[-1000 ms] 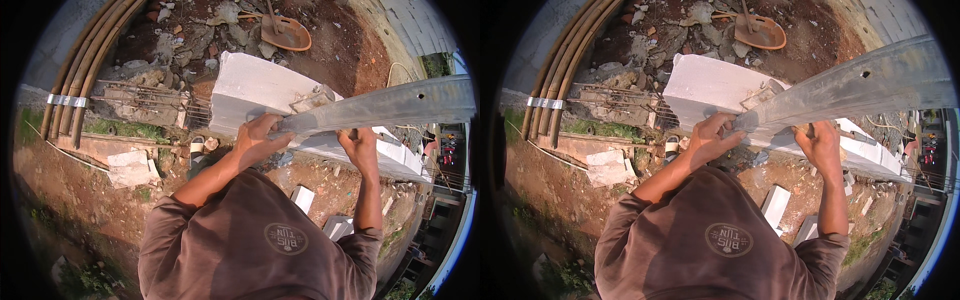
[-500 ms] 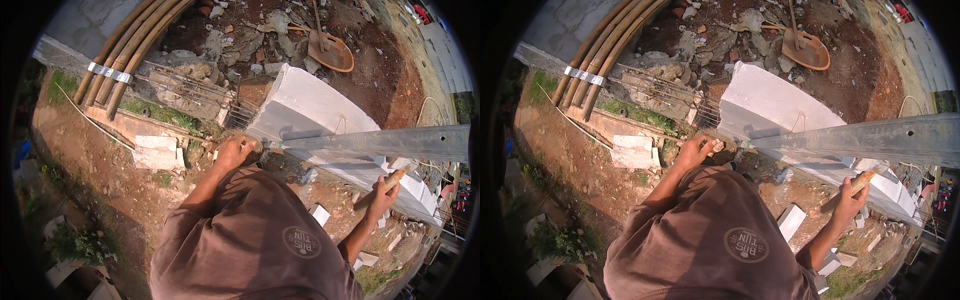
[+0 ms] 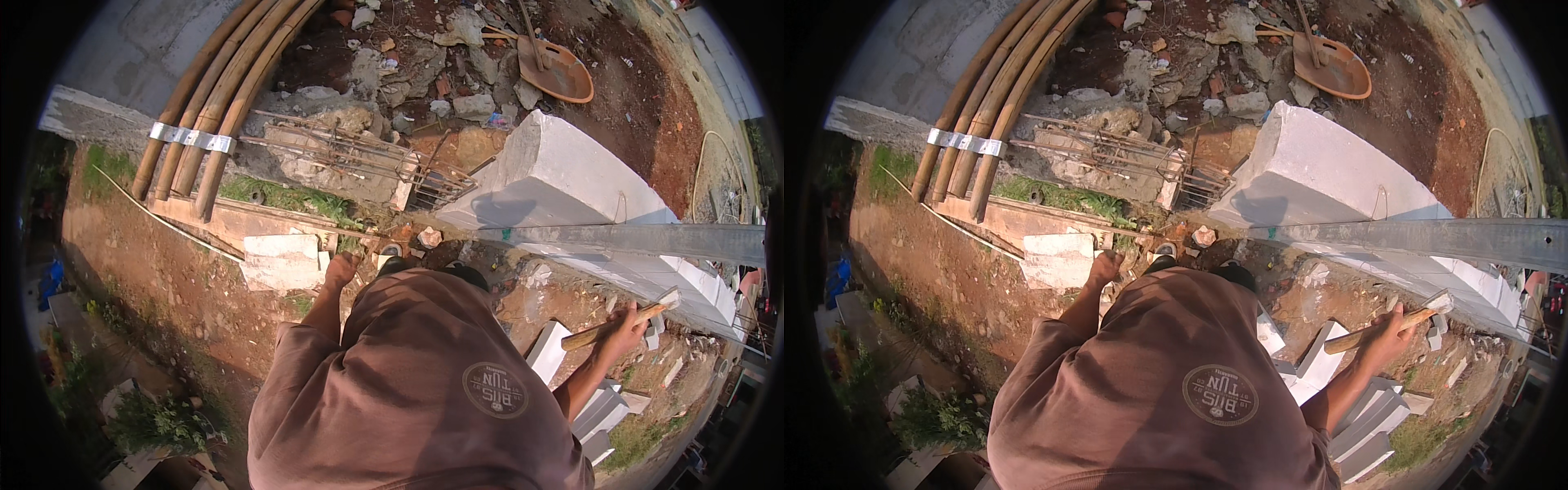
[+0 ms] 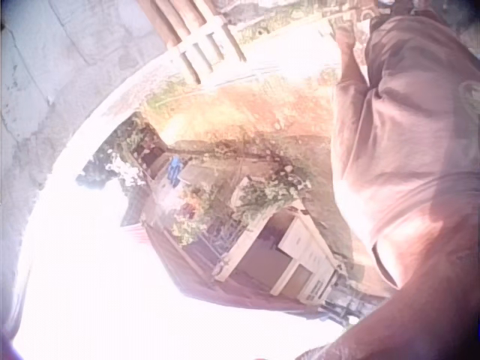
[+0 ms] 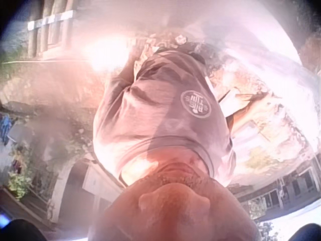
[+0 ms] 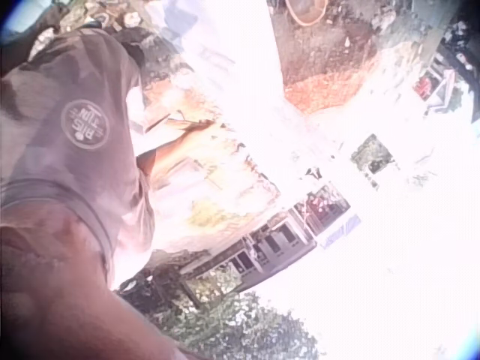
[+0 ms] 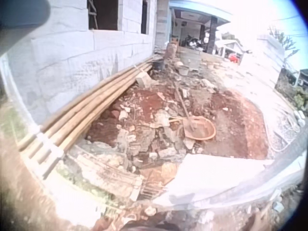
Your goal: The person assembles a metal frame by hand, bending and twisting wire ties to secure metal bars together. They repeatedly adjust the frame and tighten the wire connections at multiple points.
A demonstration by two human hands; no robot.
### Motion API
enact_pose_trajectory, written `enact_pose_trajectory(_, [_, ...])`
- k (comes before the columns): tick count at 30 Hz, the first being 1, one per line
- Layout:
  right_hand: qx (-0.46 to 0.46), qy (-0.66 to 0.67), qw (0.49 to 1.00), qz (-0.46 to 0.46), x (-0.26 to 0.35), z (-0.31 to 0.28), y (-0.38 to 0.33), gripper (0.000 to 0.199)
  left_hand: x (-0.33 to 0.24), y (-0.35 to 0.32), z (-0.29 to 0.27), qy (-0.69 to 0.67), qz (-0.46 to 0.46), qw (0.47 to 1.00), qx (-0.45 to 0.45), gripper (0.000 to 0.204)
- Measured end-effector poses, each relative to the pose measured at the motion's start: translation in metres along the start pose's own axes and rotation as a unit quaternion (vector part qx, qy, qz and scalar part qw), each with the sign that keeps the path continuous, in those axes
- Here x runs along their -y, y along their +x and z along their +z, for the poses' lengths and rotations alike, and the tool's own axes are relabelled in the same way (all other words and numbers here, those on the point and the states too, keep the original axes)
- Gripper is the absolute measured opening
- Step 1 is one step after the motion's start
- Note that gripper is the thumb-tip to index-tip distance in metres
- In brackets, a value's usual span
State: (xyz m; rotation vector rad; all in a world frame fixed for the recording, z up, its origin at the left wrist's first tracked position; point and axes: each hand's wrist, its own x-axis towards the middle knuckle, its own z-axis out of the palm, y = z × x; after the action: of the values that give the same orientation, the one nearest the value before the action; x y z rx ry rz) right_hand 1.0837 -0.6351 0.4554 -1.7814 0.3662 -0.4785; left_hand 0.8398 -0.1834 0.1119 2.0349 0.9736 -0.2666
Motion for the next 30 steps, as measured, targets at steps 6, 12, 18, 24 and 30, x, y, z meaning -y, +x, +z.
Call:
enact_pose_trajectory(6, [-0.050,0.024,0.998,-0.001,-0.006,0.010,0.000,0.023,0.194,-0.005,-0.021,0.063,0.042,0.997,-0.021,0.024])
enact_pose_trajectory(12, [-0.102,0.009,0.994,0.023,0.005,0.003,-0.050,0.023,0.171,0.012,-0.048,-0.087,0.125,0.988,0.037,0.020])
enact_pose_trajectory(18, [-0.086,0.046,0.993,0.067,-0.011,0.018,-0.062,0.023,0.109,0.051,-0.052,-0.136,0.125,0.975,0.127,0.035])
enact_pose_trajectory(24, [-0.108,0.006,0.979,0.172,-0.028,-0.008,-0.109,0.031,-0.024,0.064,-0.042,0.094,0.007,0.995,0.011,0.037])
enact_pose_trajectory(30, [-0.139,-0.017,0.953,0.267,-0.075,-0.039,-0.162,0.035,-0.088,0.076,-0.062,0.229,0.060,0.951,0.197,0.044])
